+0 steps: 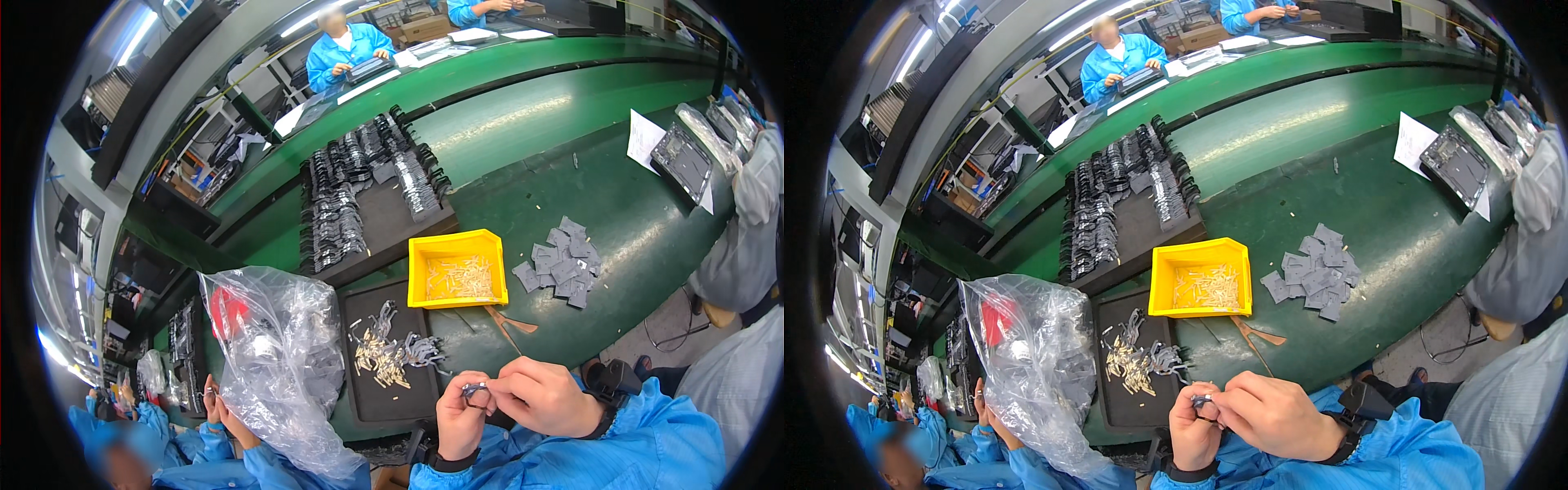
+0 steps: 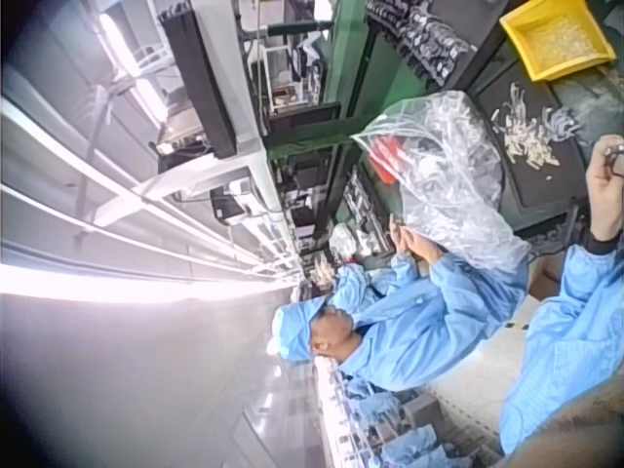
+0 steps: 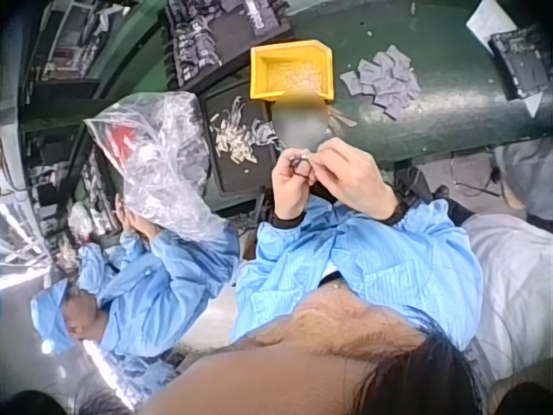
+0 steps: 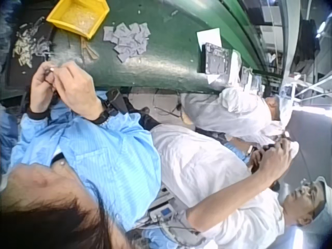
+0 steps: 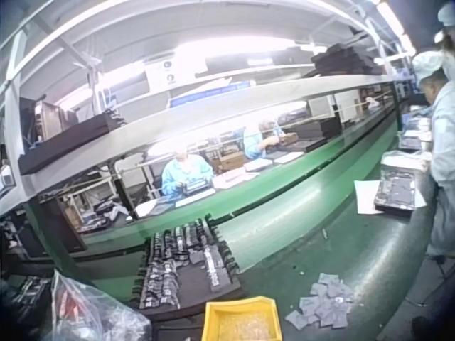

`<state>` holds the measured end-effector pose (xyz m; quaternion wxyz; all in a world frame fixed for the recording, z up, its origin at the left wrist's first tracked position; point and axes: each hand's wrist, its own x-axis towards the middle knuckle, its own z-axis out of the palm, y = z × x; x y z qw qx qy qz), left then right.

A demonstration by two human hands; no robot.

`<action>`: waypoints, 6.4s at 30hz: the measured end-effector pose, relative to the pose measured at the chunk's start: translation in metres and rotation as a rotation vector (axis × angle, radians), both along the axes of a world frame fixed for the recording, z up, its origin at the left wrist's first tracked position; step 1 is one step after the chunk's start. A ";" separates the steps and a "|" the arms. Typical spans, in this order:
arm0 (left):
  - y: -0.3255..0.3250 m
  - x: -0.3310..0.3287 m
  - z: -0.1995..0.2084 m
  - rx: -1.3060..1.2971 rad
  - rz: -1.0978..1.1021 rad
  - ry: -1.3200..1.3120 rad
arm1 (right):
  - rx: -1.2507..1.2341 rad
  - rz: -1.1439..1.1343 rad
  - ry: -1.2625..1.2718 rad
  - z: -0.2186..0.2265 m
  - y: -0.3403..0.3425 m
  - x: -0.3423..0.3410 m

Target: Assembling small plastic and metal components on a factory assembly line.

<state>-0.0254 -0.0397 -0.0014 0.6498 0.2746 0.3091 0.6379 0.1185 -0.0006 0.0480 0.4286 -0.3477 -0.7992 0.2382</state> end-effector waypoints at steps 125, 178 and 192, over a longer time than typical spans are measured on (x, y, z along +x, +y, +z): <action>0.006 0.008 0.011 0.083 0.122 0.374 | -0.466 0.178 0.323 -0.025 0.017 0.011; -0.007 -0.030 -0.019 0.157 -0.241 0.806 | 0.629 -0.010 -0.775 0.012 0.393 -0.129; -0.018 -0.020 -0.049 0.217 -0.050 0.992 | 0.427 0.042 -0.272 0.046 0.108 0.018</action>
